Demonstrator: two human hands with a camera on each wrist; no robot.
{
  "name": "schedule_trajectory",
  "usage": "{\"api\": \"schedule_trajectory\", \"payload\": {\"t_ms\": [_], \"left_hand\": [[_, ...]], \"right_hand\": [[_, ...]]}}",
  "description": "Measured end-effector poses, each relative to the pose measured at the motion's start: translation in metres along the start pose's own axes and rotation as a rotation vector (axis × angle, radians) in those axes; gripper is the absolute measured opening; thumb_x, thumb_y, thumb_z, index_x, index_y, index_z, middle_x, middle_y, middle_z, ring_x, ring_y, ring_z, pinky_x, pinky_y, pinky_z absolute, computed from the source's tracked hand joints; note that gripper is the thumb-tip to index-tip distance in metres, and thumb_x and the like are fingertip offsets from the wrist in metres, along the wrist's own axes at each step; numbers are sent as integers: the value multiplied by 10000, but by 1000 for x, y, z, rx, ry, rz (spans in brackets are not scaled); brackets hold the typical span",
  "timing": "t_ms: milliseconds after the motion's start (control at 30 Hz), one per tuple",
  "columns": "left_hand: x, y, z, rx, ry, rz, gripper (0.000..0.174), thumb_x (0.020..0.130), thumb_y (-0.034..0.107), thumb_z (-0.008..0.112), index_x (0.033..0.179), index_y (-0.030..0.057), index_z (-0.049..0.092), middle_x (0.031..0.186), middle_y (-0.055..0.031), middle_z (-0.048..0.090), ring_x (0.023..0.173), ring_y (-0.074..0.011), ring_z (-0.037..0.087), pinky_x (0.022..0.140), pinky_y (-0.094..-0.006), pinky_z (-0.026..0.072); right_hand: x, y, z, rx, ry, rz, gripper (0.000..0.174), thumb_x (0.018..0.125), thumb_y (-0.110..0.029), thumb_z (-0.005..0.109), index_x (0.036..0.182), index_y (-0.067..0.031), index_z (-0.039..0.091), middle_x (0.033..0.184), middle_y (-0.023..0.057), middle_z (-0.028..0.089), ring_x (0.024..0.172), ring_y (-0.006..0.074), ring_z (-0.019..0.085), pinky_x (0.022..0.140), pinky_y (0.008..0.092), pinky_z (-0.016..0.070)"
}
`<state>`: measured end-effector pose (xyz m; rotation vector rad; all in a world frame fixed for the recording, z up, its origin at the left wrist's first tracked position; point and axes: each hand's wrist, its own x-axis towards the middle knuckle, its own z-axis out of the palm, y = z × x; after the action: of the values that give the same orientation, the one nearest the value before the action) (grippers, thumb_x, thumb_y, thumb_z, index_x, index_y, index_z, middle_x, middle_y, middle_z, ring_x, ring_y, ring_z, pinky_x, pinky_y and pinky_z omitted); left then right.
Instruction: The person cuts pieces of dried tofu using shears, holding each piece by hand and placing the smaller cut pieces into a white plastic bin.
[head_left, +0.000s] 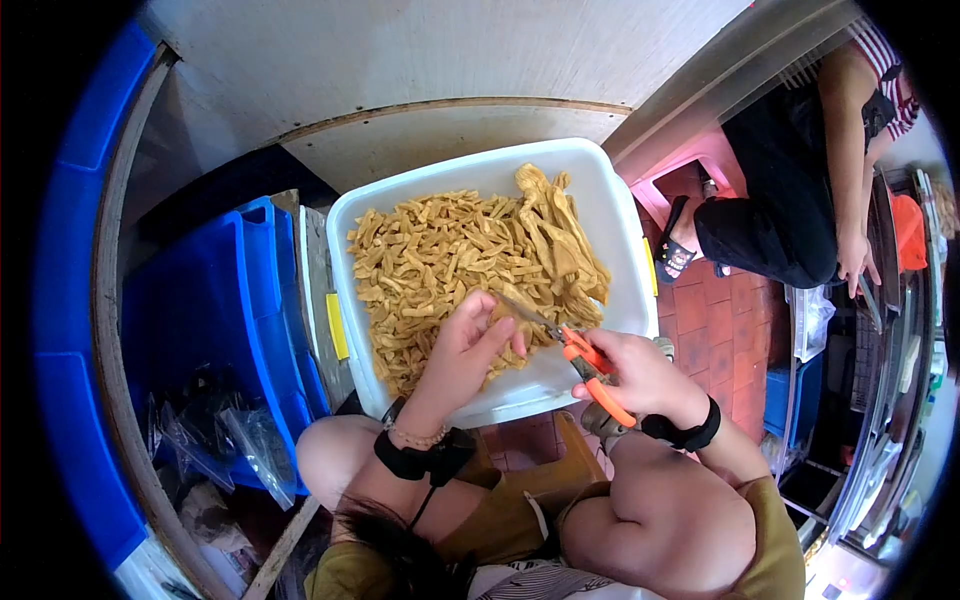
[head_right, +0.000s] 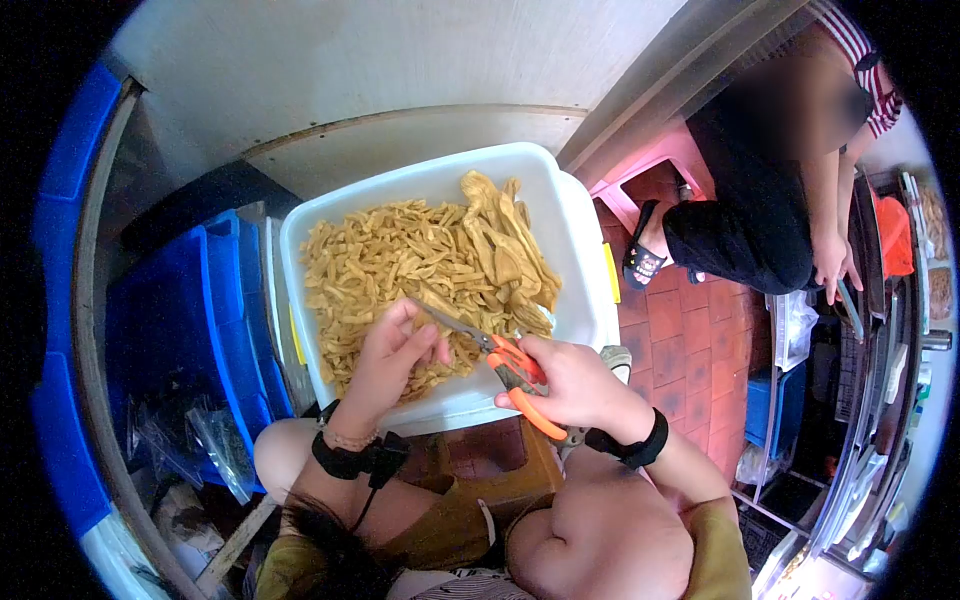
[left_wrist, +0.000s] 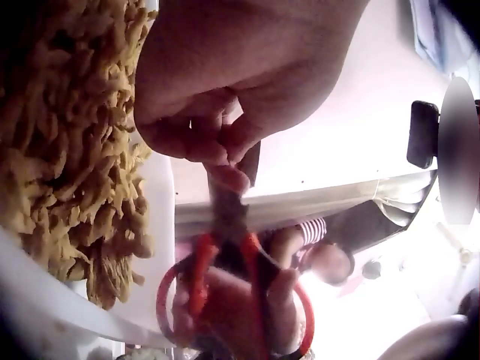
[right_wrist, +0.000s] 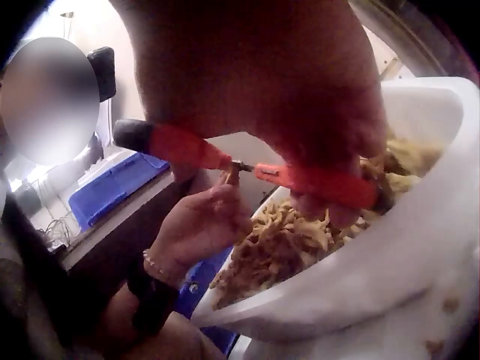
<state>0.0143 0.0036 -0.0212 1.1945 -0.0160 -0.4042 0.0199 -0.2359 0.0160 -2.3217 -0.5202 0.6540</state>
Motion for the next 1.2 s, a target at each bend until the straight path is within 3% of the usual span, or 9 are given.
{"api": "schedule_trajectory", "payload": {"t_ms": [300,367,400,467,667,733,833,1067,1200], "left_hand": [[0,3,-5,-36,216,-52,256,975,170,486,1168,2,492,767,-28,602,680,-58,517,626,-189,394],[0,7,-2,-58,235,-42,253,973,165,490,1164,-1,494,765,-29,601,686,-61,522,634,-192,400],[0,10,-1,-79,254,-31,250,971,159,494,1160,-4,497,764,-31,600,693,-64,526,642,-195,406],[-1,11,-4,-83,227,-16,245,968,151,497,1155,-8,501,761,-29,597,698,-64,529,648,-200,410],[-9,19,1,21,33,-24,227,960,127,501,1132,-18,525,743,-10,574,683,-57,507,626,-199,396],[-8,19,4,8,40,-4,226,961,132,497,1128,-18,528,722,5,556,651,-52,485,585,-188,378],[-3,9,-6,88,127,-110,173,962,148,500,1036,-2,543,710,8,556,654,-49,486,593,-192,378],[1,3,-6,16,223,-130,141,957,178,507,944,44,546,698,1,566,652,-73,509,623,-211,395],[-2,-5,-15,114,129,-10,150,948,194,538,923,47,558,703,-8,603,632,-67,546,576,-208,417]], "right_hand": [[-7,2,8,149,15,29,532,679,-452,790,655,-37,458,551,123,464,501,304,517,491,358,399],[-6,2,8,120,68,-57,386,678,-275,828,700,-39,523,521,33,460,465,127,409,465,280,355],[-5,1,8,120,68,-58,386,678,-275,828,700,-39,523,521,33,460,465,127,409,465,280,355],[-4,-1,9,164,64,-18,523,672,-447,797,651,-43,465,524,98,444,477,276,510,475,346,395],[-1,-10,0,7,126,-110,549,639,-483,807,667,-50,470,541,89,457,484,289,503,480,348,402],[0,-6,4,22,152,-138,545,654,-485,799,661,-49,473,523,87,446,466,271,497,470,347,394],[-3,-10,3,86,60,27,454,693,-336,821,636,-49,475,519,34,438,477,120,402,462,285,356],[-8,-6,14,236,52,136,435,745,-335,790,630,-45,487,527,1,452,506,74,399,463,279,351],[-11,-1,20,135,0,119,513,792,-527,670,669,-40,564,567,115,542,539,230,564,531,355,438]]}}
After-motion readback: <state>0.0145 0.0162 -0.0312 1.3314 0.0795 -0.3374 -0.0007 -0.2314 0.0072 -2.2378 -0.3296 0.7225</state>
